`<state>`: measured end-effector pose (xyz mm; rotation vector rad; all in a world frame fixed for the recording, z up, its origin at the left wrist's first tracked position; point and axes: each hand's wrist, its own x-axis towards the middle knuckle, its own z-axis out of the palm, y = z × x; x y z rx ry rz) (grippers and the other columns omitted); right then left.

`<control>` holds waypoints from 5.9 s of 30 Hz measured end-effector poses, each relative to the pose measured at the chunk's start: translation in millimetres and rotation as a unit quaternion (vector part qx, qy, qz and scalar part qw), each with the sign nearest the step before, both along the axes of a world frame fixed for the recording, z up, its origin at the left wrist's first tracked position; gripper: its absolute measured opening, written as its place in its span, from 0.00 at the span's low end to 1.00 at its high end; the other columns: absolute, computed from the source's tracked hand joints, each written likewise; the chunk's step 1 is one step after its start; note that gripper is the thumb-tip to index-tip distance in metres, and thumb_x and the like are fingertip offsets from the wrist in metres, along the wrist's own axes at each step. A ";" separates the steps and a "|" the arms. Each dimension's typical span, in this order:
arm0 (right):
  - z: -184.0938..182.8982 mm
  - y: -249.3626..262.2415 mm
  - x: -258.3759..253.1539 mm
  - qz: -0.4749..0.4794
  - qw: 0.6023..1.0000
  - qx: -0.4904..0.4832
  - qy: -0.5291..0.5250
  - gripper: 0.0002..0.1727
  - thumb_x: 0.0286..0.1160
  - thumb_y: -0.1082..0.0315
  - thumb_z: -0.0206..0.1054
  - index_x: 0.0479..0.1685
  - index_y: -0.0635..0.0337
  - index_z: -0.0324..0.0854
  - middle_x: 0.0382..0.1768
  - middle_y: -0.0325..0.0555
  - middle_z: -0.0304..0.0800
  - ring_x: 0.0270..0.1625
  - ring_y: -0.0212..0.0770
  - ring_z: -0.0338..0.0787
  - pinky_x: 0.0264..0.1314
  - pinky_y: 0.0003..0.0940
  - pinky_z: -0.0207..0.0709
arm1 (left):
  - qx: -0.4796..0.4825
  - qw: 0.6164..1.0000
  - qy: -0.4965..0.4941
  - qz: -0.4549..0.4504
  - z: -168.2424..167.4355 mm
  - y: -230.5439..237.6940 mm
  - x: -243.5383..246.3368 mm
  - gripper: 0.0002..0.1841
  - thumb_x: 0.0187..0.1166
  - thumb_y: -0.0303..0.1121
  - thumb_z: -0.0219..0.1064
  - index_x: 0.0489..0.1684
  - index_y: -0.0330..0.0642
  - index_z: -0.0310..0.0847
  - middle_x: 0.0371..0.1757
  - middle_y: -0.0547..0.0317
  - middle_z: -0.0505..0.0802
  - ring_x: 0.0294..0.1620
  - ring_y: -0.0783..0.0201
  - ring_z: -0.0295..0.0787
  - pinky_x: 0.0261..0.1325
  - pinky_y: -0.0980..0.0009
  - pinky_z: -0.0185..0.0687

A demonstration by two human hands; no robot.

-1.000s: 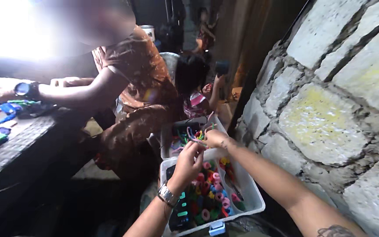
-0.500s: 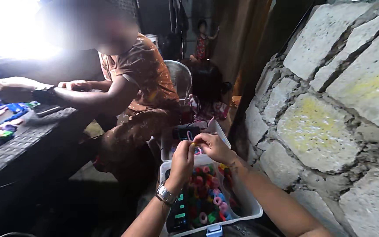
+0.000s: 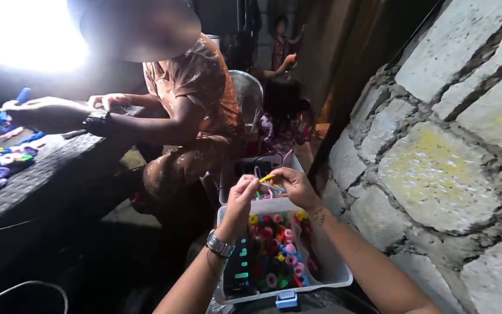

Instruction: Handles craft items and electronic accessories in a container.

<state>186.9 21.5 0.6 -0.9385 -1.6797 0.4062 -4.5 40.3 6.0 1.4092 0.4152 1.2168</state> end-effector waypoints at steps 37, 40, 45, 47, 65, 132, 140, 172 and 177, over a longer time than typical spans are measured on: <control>36.0 -21.9 32.3 -0.224 0.961 0.068 -0.149 0.11 0.81 0.67 0.66 0.43 0.65 0.92 0.44 0.56 0.91 0.46 0.37 0.89 0.52 0.27 0.80 | 0.298 0.847 0.327 0.294 13.2 3.2 -17.2 0.11 0.84 0.35 0.66 0.37 0.36 0.86 0.33 0.52 0.88 0.37 0.57 0.86 0.50 0.52 0.77; 32.9 -21.4 35.1 -0.276 0.943 0.087 -0.167 0.10 0.80 0.67 0.68 0.43 0.63 0.94 0.41 0.56 0.92 0.44 0.41 0.89 0.50 0.30 0.81 | 0.326 0.828 0.352 0.291 12.4 -0.7 -11.5 0.15 0.85 0.38 0.65 0.30 0.37 0.83 0.28 0.53 0.87 0.33 0.56 0.85 0.48 0.50 0.76; 38.0 -26.0 29.9 -0.267 0.952 0.086 -0.121 0.09 0.78 0.67 0.70 0.42 0.62 0.94 0.41 0.53 0.89 0.44 0.35 0.87 0.49 0.23 0.78 | 0.221 0.865 0.335 0.300 13.0 2.1 -13.2 0.21 0.88 0.43 0.61 0.23 0.37 0.79 0.23 0.58 0.80 0.26 0.65 0.77 0.36 0.63 0.73; 38.2 -27.5 27.0 -0.248 0.960 0.076 -0.106 0.09 0.78 0.67 0.70 0.42 0.63 0.93 0.41 0.52 0.88 0.44 0.32 0.86 0.49 0.21 0.78 | 0.163 0.897 0.286 0.295 10.2 3.9 -13.7 0.23 0.89 0.44 0.60 0.18 0.42 0.74 0.20 0.67 0.74 0.23 0.74 0.70 0.31 0.74 0.67; 27.1 -35.2 0.5 -0.143 0.934 -0.214 -0.249 0.16 0.86 0.68 0.60 0.65 0.65 0.84 0.59 0.63 0.87 0.59 0.60 0.88 0.63 0.60 0.81 | 0.098 0.940 0.149 0.292 8.3 -10.5 -13.9 0.21 0.92 0.42 0.51 0.22 0.46 0.69 0.27 0.63 0.72 0.26 0.71 0.68 0.27 0.78 0.63; 16.2 -48.3 -51.5 0.103 0.932 -0.244 0.249 0.22 0.82 0.74 0.62 0.74 0.54 0.70 0.60 0.41 0.84 0.55 0.32 0.87 0.58 0.31 0.85 | -0.143 0.964 -0.099 -0.201 11.3 13.8 -0.7 0.34 0.86 0.69 0.35 0.80 0.66 0.72 0.65 0.65 0.90 0.59 0.68 0.89 0.57 0.67 0.88; 21.7 -48.6 -47.8 0.169 0.867 -0.346 0.317 0.17 0.87 0.76 0.55 0.70 0.57 0.73 0.53 0.41 0.87 0.51 0.32 0.89 0.59 0.30 0.85 | -0.148 0.955 -0.131 -0.222 4.2 20.7 -0.6 0.33 0.83 0.70 0.45 0.75 0.63 0.76 0.63 0.63 0.90 0.58 0.65 0.89 0.55 0.66 0.89; 38.7 22.7 15.0 -0.194 0.924 -0.172 0.280 0.34 0.82 0.65 0.66 0.83 0.65 0.54 0.52 0.51 0.83 0.45 0.38 0.88 0.53 0.37 0.85 | -0.086 0.993 0.069 0.041 6.1 21.7 11.3 0.24 0.92 0.51 0.36 0.66 0.52 0.75 0.51 0.68 0.87 0.46 0.73 0.85 0.51 0.72 0.81; 10.9 72.7 51.2 -0.280 0.906 -0.132 0.288 0.49 0.57 0.83 0.70 0.87 0.64 0.49 0.77 0.61 0.71 0.76 0.48 0.77 0.76 0.45 0.76 | -0.057 0.992 0.110 0.040 6.7 21.0 15.5 0.21 0.93 0.44 0.40 0.60 0.43 0.79 0.47 0.64 0.85 0.43 0.72 0.82 0.48 0.72 0.80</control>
